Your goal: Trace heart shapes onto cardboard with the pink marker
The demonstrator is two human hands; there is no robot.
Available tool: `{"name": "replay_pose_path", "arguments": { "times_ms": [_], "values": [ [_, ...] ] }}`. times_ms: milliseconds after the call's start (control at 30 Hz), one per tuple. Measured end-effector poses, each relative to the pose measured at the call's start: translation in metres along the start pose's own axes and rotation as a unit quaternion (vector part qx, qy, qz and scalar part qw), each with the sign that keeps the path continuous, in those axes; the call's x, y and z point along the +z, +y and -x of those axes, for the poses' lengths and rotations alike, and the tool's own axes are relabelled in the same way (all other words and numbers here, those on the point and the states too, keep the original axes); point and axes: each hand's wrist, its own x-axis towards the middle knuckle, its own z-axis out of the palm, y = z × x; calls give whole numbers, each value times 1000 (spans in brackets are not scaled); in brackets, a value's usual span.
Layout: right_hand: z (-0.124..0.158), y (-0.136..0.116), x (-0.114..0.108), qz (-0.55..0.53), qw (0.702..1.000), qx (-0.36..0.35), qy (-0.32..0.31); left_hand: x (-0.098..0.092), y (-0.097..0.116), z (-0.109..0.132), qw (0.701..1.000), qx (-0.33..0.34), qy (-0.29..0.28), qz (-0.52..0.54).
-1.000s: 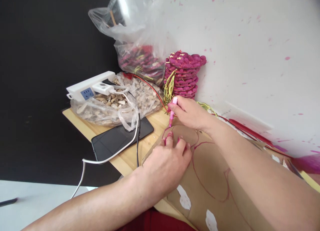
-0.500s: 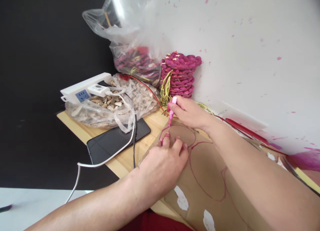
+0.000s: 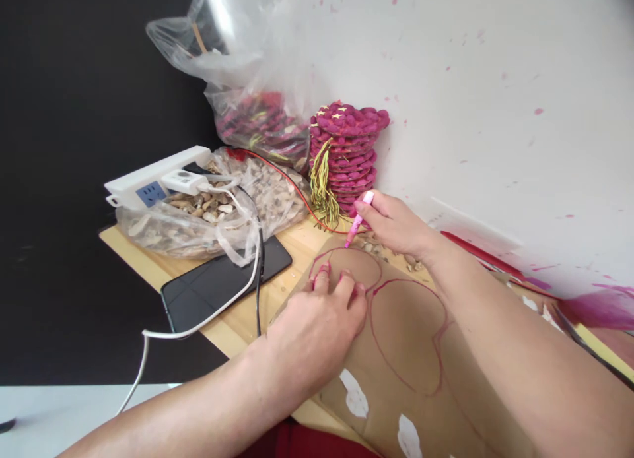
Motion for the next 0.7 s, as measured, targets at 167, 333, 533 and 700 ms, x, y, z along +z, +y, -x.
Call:
{"name": "replay_pose_path", "arguments": {
  "times_ms": [167, 333, 533, 700],
  "values": [
    [10, 8, -9, -3, 1000, 7, 7, 1, -1, 0, 1000, -12, 0, 13],
    [15, 7, -12, 8, 1000, 13, 13, 3, -1, -1, 1000, -25, -4, 17],
    [8, -11, -3, 9, 1000, -11, 6, 3, -1, -1, 999, -24, -26, 9],
    [2, -27, 10, -19, 998, -56, 2, 3, -2, 0, 999, -24, -25, 5]
  ]
}}
